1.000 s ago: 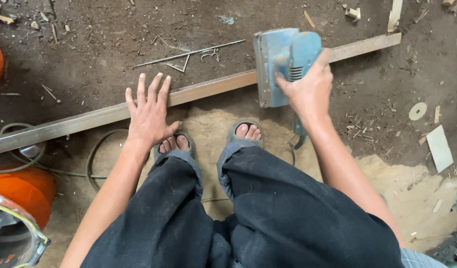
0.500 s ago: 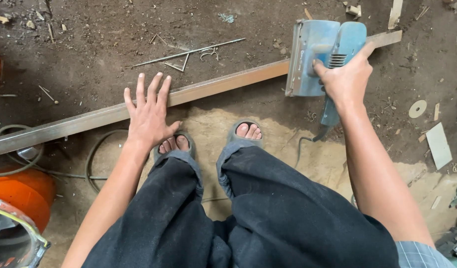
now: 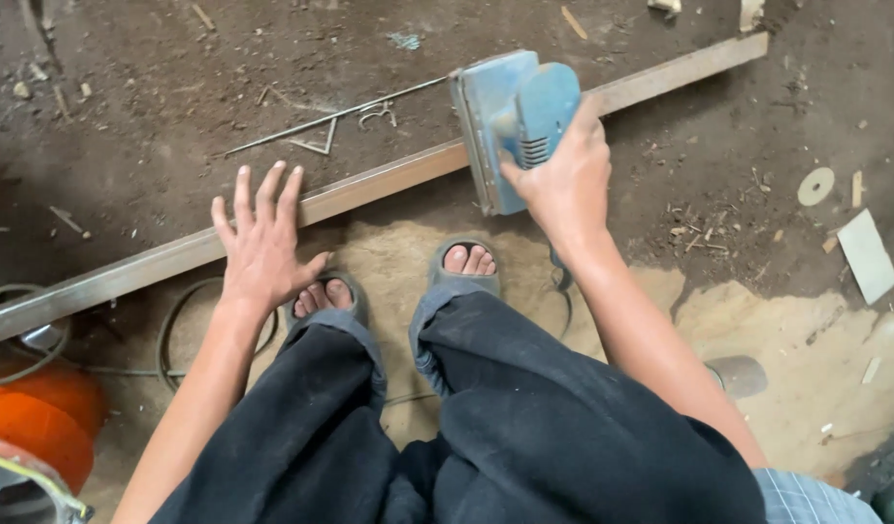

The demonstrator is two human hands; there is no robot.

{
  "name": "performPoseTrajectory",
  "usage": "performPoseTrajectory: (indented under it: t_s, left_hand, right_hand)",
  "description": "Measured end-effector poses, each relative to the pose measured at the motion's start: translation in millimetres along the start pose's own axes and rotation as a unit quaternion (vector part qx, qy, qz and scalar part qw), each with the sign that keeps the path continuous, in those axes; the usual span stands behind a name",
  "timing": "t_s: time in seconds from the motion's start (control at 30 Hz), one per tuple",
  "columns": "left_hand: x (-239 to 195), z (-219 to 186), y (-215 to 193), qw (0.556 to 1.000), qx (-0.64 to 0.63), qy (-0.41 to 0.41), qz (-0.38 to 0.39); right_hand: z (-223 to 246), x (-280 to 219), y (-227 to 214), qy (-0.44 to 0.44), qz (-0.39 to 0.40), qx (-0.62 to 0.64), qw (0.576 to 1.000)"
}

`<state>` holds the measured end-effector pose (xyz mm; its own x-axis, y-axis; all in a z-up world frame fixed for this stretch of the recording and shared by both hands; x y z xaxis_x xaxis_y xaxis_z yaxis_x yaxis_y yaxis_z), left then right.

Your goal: Using an electric sheet sander to smooth the surface of a long metal beam on a workshop floor.

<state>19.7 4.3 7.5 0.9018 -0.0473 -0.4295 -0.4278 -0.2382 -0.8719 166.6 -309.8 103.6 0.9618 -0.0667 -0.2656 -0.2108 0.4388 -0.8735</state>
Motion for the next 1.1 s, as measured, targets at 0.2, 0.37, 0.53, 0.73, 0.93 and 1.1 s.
performPoseTrajectory:
  t_s: [0.2, 0.37, 0.53, 0.73, 0.93, 1.1]
  left_hand:
    - [0, 1, 4, 1.000, 0.002, 0.000, -0.008]
    - [-1, 2, 5, 1.000, 0.008, 0.001, 0.003]
    - [0, 1, 6, 1.000, 0.016, 0.001, -0.007]
    - [1, 1, 8, 1.000, 0.021, -0.001, -0.005]
    - [0, 1, 7, 1.000, 0.006, 0.006, -0.009]
    - [1, 0, 5, 1.000, 0.008, -0.005, 0.007]
  right_hand:
    - [-26, 21, -17, 0.039, -0.014, 0.019, 0.999]
    - [-74, 53, -35, 0.039, -0.040, 0.000, 0.998]
    - [-116, 86, -55, 0.060, -0.062, -0.030, 0.996]
    - [-122, 93, -59, 0.144, -0.060, -0.034, 0.987]
    - [-57, 40, -37, 0.046, -0.060, 0.006, 0.997]
    - [-2, 6, -19, 0.048, 0.018, 0.034, 0.998]
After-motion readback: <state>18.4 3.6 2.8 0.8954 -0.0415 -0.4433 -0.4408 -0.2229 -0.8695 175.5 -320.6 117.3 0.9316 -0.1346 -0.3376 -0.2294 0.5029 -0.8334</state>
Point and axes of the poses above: each hand's wrist, its own x-axis towards the middle knuckle, its own y-axis out of the palm, z = x × y, the point moved 1 cm from there along x, towards the middle knuckle, and after that the axes turned 2 degrees about x, right-handed, at the moved point
